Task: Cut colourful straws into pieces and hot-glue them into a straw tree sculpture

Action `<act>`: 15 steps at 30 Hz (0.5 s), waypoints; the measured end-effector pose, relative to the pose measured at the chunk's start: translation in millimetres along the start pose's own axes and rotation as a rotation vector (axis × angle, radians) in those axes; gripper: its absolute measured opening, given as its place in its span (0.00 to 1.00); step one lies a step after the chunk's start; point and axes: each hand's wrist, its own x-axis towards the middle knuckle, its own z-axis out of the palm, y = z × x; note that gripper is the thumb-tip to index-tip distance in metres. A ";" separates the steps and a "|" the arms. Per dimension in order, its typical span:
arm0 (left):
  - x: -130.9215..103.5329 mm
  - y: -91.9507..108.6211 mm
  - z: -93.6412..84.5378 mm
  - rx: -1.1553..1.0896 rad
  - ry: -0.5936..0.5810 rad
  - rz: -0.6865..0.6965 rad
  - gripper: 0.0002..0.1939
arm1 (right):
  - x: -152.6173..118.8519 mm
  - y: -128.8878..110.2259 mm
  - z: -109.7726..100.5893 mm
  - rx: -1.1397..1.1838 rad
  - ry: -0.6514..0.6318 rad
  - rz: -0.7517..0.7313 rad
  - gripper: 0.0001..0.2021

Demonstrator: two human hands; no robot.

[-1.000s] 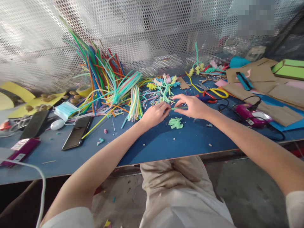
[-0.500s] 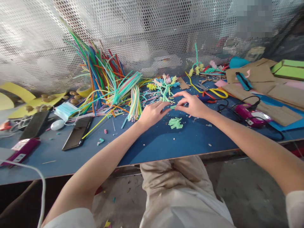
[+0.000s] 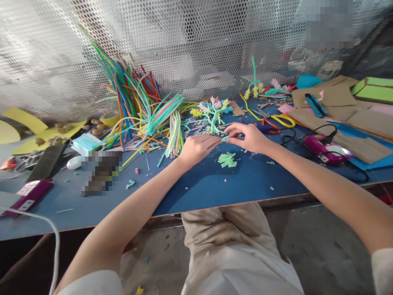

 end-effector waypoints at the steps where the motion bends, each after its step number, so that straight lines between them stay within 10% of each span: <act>1: 0.3 0.2 -0.2 0.002 0.000 0.000 0.09 | -0.2 0.2 0.4 0.002 0.000 0.005 0.18; 15: -3.0 -1.0 5.9 -0.006 -0.034 -0.068 0.12 | 0.7 -3.1 3.1 0.013 0.032 -0.022 0.13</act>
